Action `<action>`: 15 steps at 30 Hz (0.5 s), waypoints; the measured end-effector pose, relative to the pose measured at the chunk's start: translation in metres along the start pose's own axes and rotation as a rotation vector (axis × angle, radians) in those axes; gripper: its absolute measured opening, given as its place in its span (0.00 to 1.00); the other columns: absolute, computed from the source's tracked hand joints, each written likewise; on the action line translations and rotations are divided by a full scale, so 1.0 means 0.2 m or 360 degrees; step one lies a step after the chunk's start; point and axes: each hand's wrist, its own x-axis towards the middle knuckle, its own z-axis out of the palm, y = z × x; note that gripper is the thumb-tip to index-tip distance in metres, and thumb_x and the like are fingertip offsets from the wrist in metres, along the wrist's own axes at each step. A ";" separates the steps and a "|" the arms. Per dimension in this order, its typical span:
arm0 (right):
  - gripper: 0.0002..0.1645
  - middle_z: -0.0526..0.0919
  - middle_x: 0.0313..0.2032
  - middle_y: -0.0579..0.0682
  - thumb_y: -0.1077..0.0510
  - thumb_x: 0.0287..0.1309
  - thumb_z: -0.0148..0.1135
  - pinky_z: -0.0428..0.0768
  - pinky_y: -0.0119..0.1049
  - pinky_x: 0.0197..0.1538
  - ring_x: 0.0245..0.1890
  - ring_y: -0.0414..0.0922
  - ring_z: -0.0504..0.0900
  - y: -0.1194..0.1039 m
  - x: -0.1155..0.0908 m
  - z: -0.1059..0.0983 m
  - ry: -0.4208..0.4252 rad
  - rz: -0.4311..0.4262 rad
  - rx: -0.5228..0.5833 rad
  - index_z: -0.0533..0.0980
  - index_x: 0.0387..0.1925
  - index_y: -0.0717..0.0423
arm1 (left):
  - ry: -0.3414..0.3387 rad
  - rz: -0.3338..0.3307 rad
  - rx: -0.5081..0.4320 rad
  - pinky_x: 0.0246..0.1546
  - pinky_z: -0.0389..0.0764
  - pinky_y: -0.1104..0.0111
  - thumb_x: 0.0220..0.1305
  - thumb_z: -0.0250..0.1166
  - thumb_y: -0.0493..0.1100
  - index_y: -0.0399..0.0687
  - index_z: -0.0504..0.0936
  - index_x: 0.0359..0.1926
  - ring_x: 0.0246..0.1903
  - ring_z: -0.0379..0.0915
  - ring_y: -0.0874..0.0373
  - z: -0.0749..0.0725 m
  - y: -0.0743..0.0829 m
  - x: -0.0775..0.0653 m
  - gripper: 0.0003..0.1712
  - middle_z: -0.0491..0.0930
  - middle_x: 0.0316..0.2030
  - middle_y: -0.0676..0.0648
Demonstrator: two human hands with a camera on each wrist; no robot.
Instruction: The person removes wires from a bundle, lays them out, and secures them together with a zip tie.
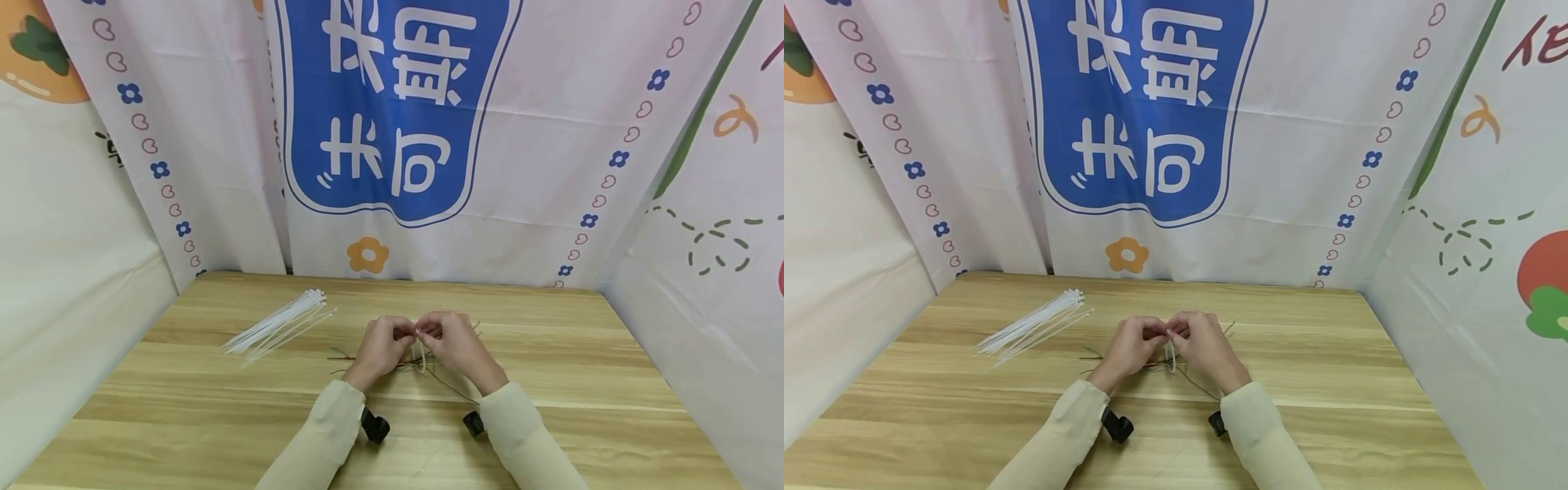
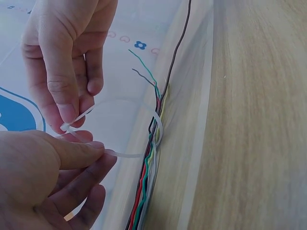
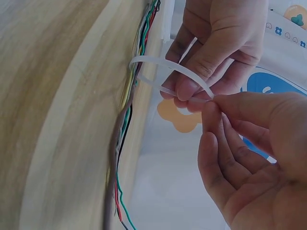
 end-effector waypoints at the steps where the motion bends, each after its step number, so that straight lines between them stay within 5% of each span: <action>1: 0.06 0.92 0.40 0.52 0.65 0.68 0.69 0.87 0.31 0.42 0.37 0.40 0.89 0.00 0.00 0.00 0.0001 0.0004 -0.0004 0.88 0.43 0.56 | 0.0000 0.0003 -0.0002 0.38 0.86 0.69 0.67 0.72 0.32 0.46 0.92 0.38 0.35 0.86 0.60 0.00 0.00 0.00 0.06 0.92 0.36 0.47; 15: 0.05 0.91 0.39 0.49 0.64 0.68 0.69 0.87 0.32 0.42 0.37 0.40 0.88 0.00 0.00 -0.01 0.0036 0.0036 -0.0024 0.88 0.43 0.55 | -0.0014 0.0001 -0.0004 0.41 0.87 0.66 0.68 0.71 0.33 0.46 0.92 0.38 0.37 0.87 0.58 0.01 0.00 0.00 0.05 0.92 0.36 0.48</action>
